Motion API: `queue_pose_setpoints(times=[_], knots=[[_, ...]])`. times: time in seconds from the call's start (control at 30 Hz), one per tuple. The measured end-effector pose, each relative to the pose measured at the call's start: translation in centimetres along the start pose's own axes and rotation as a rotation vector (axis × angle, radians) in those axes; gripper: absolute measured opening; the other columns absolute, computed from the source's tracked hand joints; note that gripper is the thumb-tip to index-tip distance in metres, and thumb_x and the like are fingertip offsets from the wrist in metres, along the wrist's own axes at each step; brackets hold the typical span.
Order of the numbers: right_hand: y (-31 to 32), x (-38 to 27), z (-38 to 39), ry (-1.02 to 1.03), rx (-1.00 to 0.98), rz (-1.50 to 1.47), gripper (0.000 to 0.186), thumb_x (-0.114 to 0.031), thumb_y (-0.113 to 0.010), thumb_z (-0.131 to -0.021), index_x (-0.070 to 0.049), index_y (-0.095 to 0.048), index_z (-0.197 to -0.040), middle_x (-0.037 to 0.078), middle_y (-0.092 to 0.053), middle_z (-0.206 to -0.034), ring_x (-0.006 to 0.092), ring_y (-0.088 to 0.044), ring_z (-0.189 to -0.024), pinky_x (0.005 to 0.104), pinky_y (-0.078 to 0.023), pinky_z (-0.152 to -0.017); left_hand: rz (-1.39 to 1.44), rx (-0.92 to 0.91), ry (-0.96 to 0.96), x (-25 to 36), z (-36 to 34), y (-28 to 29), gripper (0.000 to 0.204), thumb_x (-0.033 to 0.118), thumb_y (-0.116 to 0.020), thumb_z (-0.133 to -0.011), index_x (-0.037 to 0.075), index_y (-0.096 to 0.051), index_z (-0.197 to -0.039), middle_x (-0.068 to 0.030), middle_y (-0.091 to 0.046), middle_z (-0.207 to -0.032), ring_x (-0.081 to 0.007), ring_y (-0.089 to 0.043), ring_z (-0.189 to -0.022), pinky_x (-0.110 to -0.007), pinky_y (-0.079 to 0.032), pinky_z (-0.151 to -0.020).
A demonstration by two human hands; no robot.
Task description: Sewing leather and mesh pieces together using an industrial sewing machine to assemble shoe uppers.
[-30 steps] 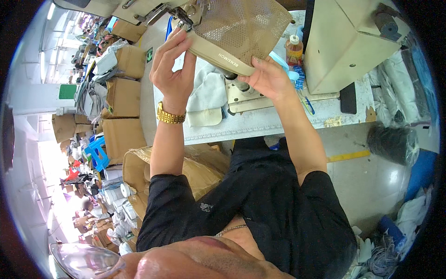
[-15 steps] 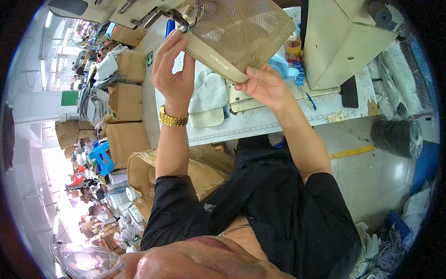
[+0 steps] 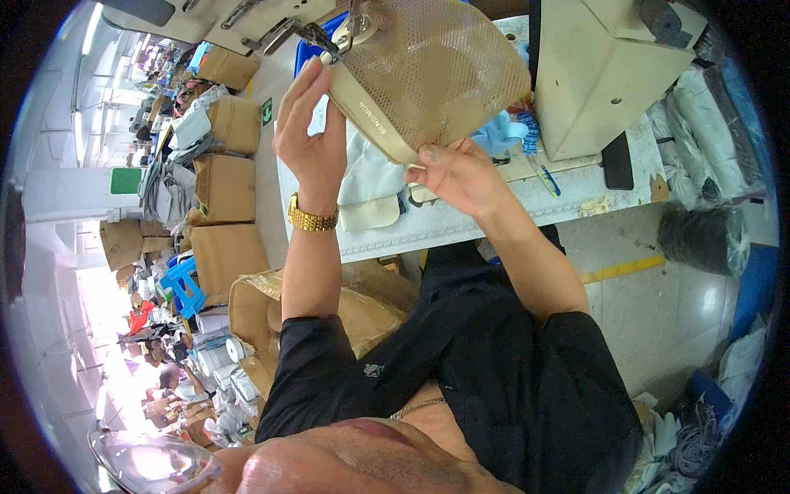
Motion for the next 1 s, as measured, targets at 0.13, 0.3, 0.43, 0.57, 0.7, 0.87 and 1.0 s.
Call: queue_pose_setpoints(times=[0.13, 0.3, 0.43, 0.57, 0.7, 0.87, 1.0], knots=[[-1.1, 0.5, 0.1, -0.010, 0.031, -0.008, 0.025, -0.009, -0.064, -0.091, -0.007, -0.065, -0.116, 0.007, -0.066, -0.120, 0.0203, -0.061, -0.110, 0.0378, -0.050, -0.086, -0.006, 0.026, -0.059, 0.2, 0.5, 0.2, 0.031, -0.008, -0.066, -0.078, 0.002, -0.071, -0.107, -0.0137, -0.068, -0.117, -0.0297, -0.062, -0.115, -0.038, -0.049, -0.098], [-1.7, 0.9, 0.0, 0.007, 0.028, 0.053, 0.039, -0.016, -0.067, -0.090, -0.009, -0.058, -0.127, 0.007, -0.062, -0.127, 0.0231, -0.057, -0.118, 0.0369, -0.049, -0.088, 0.040, 0.014, -0.038, -0.2, 0.2, 0.0, 0.032, -0.009, -0.067, -0.077, 0.003, -0.072, -0.107, -0.0132, -0.068, -0.117, -0.0297, -0.062, -0.116, -0.038, -0.050, -0.098], [-1.5, 1.3, 0.2, 0.042, 0.081, 0.028, 0.035, -0.014, -0.066, -0.091, -0.009, -0.059, -0.125, 0.008, -0.062, -0.126, 0.0245, -0.057, -0.118, 0.0384, -0.049, -0.090, -0.017, 0.028, -0.060, 0.1, 0.6, 0.0, 0.034, -0.009, -0.068, -0.076, 0.004, -0.072, -0.108, -0.0133, -0.068, -0.116, -0.0295, -0.062, -0.115, -0.038, -0.050, -0.098], [-3.2, 1.6, -0.5, 0.017, 0.067, 0.065, 0.034, -0.014, -0.066, -0.091, -0.009, -0.060, -0.124, 0.008, -0.062, -0.126, 0.0246, -0.058, -0.117, 0.0389, -0.049, -0.091, 0.015, 0.039, -0.062, -0.9, 0.7, 0.2, 0.035, -0.009, -0.068, -0.075, 0.004, -0.072, -0.108, -0.0131, -0.068, -0.117, -0.0294, -0.062, -0.116, -0.037, -0.050, -0.098], [-3.3, 1.8, -0.5, 0.047, 0.118, 0.073, 0.034, -0.016, -0.067, -0.091, -0.008, -0.060, -0.123, 0.008, -0.062, -0.126, 0.0261, -0.057, -0.120, 0.0384, -0.050, -0.091, -0.004, 0.024, -0.079, -0.4, 0.2, 0.1, 0.037, -0.009, -0.069, -0.073, 0.004, -0.072, -0.107, -0.0128, -0.068, -0.115, -0.0298, -0.062, -0.115, -0.037, -0.051, -0.096], [-4.1, 1.8, -0.1, 0.058, 0.113, 0.114, 0.034, -0.019, -0.064, -0.093, -0.006, -0.059, -0.124, 0.012, -0.062, -0.127, 0.0303, -0.055, -0.124, 0.0393, -0.049, -0.094, -0.063, 0.068, -0.176, 0.7, 0.9, -0.1, 0.031, -0.009, -0.069, -0.072, 0.005, -0.074, -0.100, -0.0101, -0.070, -0.110, -0.0289, -0.065, -0.111, -0.036, -0.053, -0.092], [-3.1, -1.4, 3.3, -0.046, 0.061, 0.583, 0.059, -0.043, -0.049, -0.099, 0.002, -0.044, -0.138, 0.024, -0.056, -0.130, 0.0349, -0.054, -0.124, 0.0439, -0.046, -0.099, -0.055, 0.094, -0.179, 0.4, 0.7, 0.1, 0.028, -0.007, -0.069, -0.074, 0.005, -0.074, -0.099, -0.0097, -0.071, -0.109, -0.0290, -0.064, -0.111, -0.036, -0.054, -0.092]])
Point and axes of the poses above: each hand's wrist, its own z-axis away from the middle knuckle, its own y-axis out of the back of the hand, x = y × z, the point moved 8 cm from there along -z, towards the middle knuckle
